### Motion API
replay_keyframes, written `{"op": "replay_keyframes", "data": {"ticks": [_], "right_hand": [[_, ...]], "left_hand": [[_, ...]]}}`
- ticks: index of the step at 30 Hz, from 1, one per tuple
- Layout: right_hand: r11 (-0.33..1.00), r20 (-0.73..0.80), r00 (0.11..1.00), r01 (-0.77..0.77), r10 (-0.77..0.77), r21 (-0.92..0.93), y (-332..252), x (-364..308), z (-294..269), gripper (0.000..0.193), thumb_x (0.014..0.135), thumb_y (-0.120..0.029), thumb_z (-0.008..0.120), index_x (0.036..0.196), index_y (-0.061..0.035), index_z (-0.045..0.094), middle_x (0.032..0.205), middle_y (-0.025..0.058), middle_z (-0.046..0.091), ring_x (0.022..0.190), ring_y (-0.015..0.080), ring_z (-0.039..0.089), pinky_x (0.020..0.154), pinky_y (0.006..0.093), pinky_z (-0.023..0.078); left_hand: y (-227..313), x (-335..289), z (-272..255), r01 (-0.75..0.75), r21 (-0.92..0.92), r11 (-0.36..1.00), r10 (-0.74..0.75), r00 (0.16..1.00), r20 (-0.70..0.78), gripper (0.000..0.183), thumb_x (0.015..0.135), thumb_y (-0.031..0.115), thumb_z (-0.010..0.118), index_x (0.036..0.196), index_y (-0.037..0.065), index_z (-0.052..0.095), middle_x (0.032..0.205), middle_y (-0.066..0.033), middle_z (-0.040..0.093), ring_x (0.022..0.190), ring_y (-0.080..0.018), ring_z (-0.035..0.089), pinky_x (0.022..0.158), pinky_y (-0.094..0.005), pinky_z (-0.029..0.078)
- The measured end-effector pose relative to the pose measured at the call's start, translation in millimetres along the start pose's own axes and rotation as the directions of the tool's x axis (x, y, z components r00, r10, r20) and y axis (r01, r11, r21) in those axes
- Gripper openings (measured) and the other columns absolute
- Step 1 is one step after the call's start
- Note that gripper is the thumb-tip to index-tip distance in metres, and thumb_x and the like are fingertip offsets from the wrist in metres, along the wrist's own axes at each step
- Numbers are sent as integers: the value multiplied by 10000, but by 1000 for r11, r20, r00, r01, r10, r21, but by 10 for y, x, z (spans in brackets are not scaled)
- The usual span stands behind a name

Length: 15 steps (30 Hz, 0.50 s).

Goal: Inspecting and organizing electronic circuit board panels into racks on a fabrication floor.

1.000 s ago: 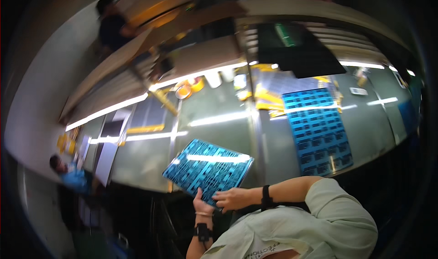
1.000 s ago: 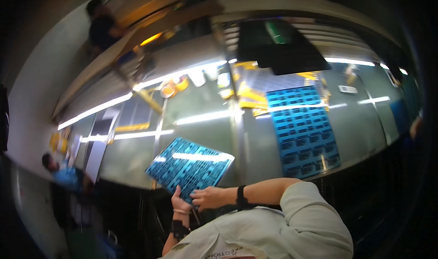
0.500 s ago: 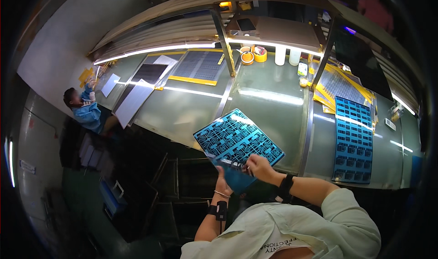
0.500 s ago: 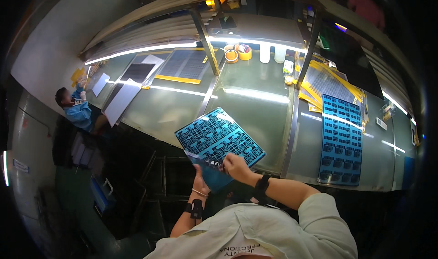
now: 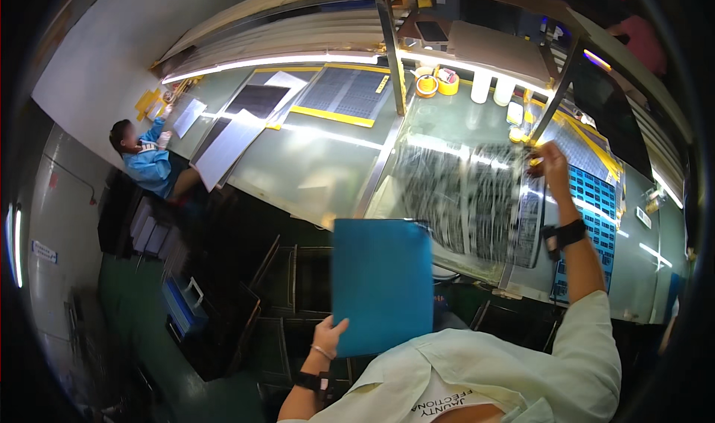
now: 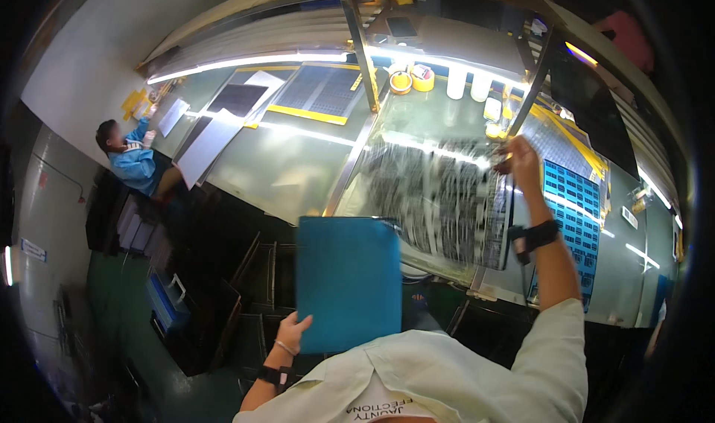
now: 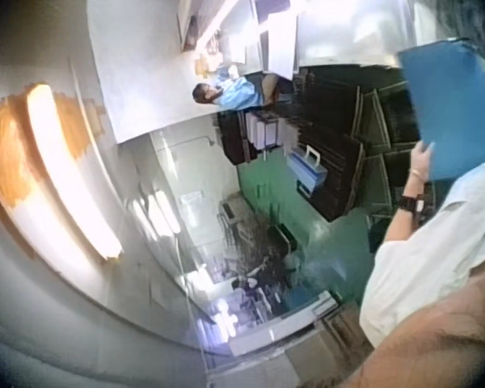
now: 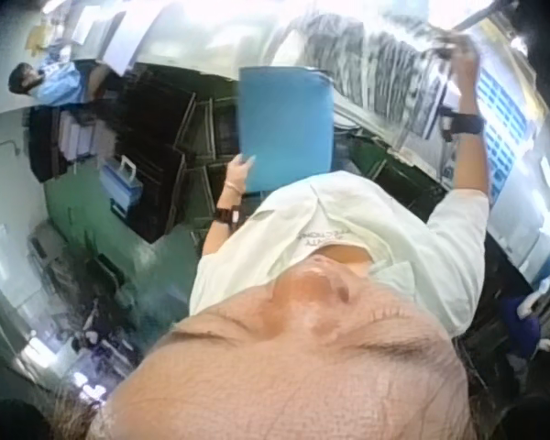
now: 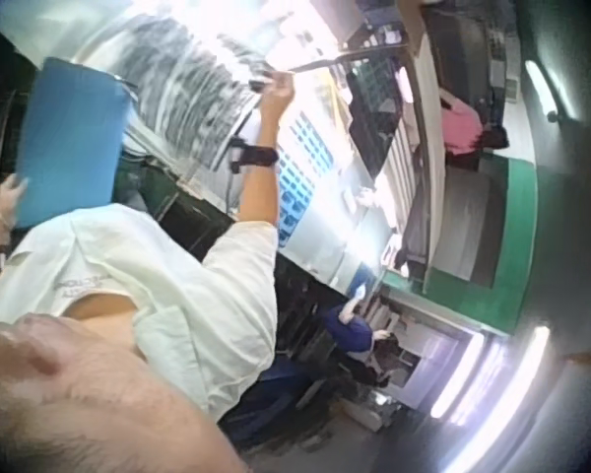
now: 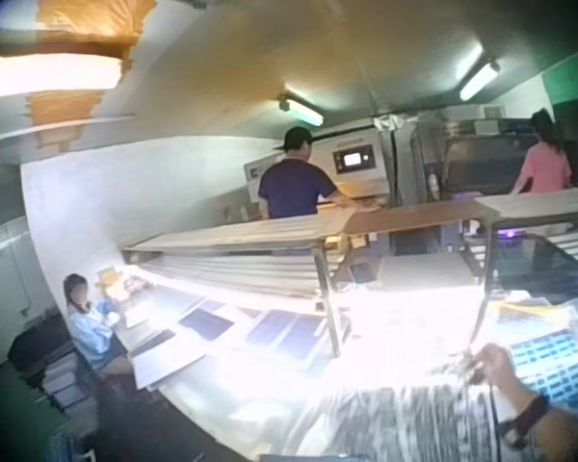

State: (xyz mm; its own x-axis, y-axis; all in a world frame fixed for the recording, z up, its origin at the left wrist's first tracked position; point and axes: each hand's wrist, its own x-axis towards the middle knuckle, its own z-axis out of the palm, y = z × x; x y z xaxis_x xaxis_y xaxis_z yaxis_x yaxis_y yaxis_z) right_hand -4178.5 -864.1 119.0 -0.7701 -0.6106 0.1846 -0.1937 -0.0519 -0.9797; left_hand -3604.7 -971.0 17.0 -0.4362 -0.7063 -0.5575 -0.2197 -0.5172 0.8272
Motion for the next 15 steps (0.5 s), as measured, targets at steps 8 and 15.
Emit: {"op": "replay_keyframes", "data": {"ticks": [8,15], "right_hand": [[984,-450,887,-158,107,-78,1324,151,-814,176,862,-170,455,785,-31,532,702,31,517,613,100,487,533,257,419],[892,-712,541,-334,447,306,2409,-393,-1696,181,849,-184,447,820,-27,532,765,42,534,656,145,522,548,302,424]], "left_hand": [[415,-296,-265,-405,-395,824,268,894,-359,212,842,31,544,1053,26,559,1006,-81,604,890,-202,580,816,-335,468],[653,-137,-227,-411,-479,776,272,903,-333,230,854,51,528,1082,22,536,1054,-107,579,943,-239,562,848,-370,455]]}}
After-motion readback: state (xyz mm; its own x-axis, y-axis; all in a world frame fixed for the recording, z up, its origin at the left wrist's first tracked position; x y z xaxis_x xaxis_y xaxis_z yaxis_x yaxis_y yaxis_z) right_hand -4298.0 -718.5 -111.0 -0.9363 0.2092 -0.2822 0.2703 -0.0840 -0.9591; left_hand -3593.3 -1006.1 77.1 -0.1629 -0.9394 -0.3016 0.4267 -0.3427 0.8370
